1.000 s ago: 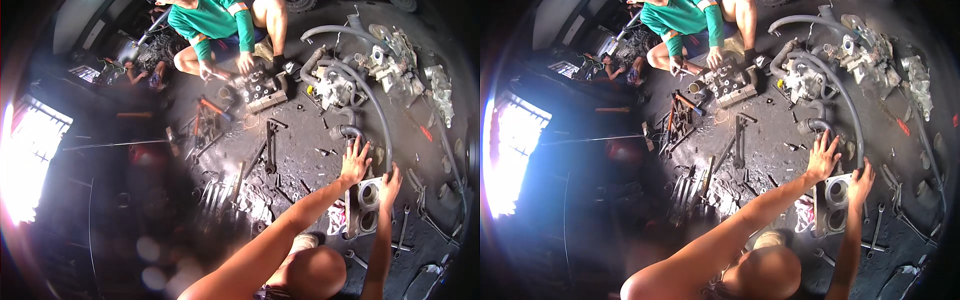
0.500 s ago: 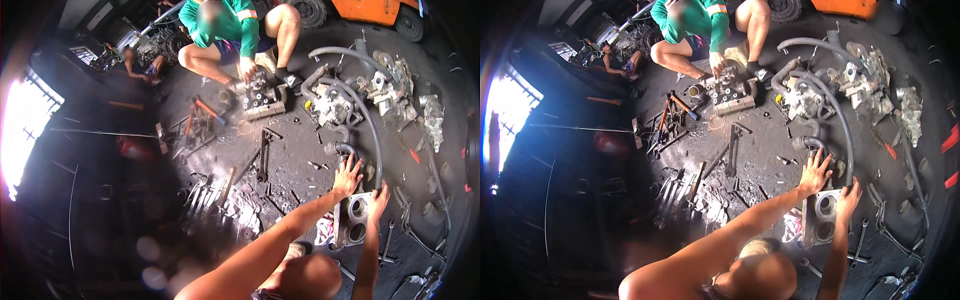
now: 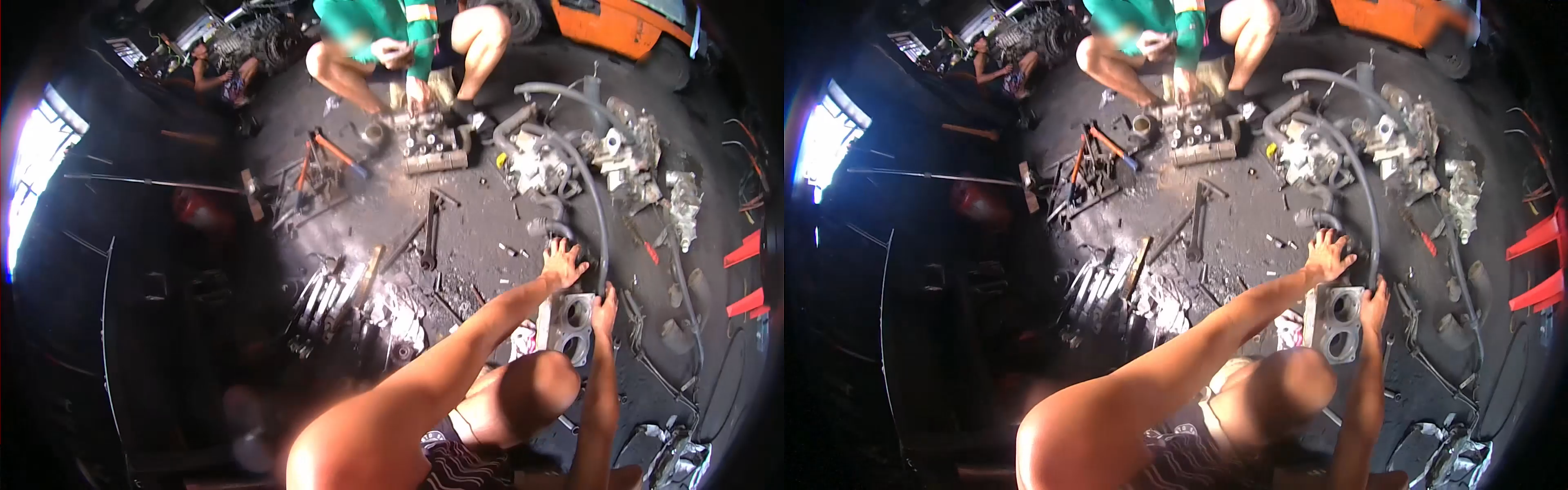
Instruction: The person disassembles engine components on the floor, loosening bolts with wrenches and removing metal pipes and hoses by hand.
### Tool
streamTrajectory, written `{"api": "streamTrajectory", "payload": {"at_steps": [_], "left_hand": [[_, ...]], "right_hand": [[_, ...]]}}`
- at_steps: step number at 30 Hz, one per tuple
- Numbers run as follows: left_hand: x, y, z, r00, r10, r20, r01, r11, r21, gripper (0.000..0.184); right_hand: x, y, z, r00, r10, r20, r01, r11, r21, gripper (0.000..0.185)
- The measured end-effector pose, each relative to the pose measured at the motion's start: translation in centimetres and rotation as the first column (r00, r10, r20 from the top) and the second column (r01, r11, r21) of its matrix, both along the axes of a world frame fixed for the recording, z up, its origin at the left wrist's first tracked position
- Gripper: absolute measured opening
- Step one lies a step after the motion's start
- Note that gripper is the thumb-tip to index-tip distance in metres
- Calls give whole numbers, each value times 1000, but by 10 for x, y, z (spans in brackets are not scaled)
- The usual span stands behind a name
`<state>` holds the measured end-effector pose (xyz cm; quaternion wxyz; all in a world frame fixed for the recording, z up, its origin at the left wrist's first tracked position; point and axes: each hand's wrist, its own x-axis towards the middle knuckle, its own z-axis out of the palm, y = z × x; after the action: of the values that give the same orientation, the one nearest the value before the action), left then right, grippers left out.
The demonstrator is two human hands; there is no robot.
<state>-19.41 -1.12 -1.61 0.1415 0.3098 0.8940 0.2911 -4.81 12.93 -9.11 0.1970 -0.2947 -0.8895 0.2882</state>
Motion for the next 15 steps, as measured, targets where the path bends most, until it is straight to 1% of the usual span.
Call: {"api": "streamTrajectory", "payload": {"at_steps": [1,2,3,4,5,6,7,8,9,10,11,12,13,14,15], "left_hand": [[-16,6,20,999,-13,-38,13,1000,11,64],[-29,14,39,997,-51,-51,54,996,72,62],[-38,21,54,995,-88,-56,95,987,132,60],[-50,31,58,973,-80,-218,114,982,151,49],[-60,40,59,939,-62,-338,139,968,210,49],[-59,39,70,930,-50,-364,141,964,226,51],[-53,29,90,945,-62,-321,153,951,267,51],[-50,18,110,954,-120,-276,194,946,259,52],[-47,12,113,957,-100,-272,183,936,300,50],[-45,7,123,957,-85,-278,180,923,339,49],[-44,1,135,951,-93,-296,193,924,331,48],[-43,-3,154,941,-109,-321,217,922,322,48],[-41,-3,177,956,-58,-288,140,952,272,51],[-43,0,204,952,-48,-302,138,948,285,48],[-48,6,233,930,-79,-358,199,930,310,47]], "right_hand": [[-3,6,4,999,34,27,-31,994,-107,51],[-7,14,6,991,3,132,19,986,-168,53],[-10,15,17,983,18,180,18,980,-197,53],[-9,17,23,971,38,238,17,974,-224,53],[-8,14,23,979,45,200,2,974,-228,52],[-5,17,8,987,54,152,-29,987,-161,51],[-1,17,-1,991,48,128,-41,997,-59,51],[1,9,2,995,53,86,-57,997,44,50],[1,5,4,995,32,93,-35,999,29,50],[1,4,1,997,13,73,-18,997,79,50],[4,2,0,998,10,67,-15,997,80,50],[5,2,3,999,-3,52,-1,997,82,50],[4,2,2,997,-29,74,25,998,55,50],[3,4,2,995,-38,90,35,999,26,51],[2,4,3,995,-46,90,45,999,13,51]]}}
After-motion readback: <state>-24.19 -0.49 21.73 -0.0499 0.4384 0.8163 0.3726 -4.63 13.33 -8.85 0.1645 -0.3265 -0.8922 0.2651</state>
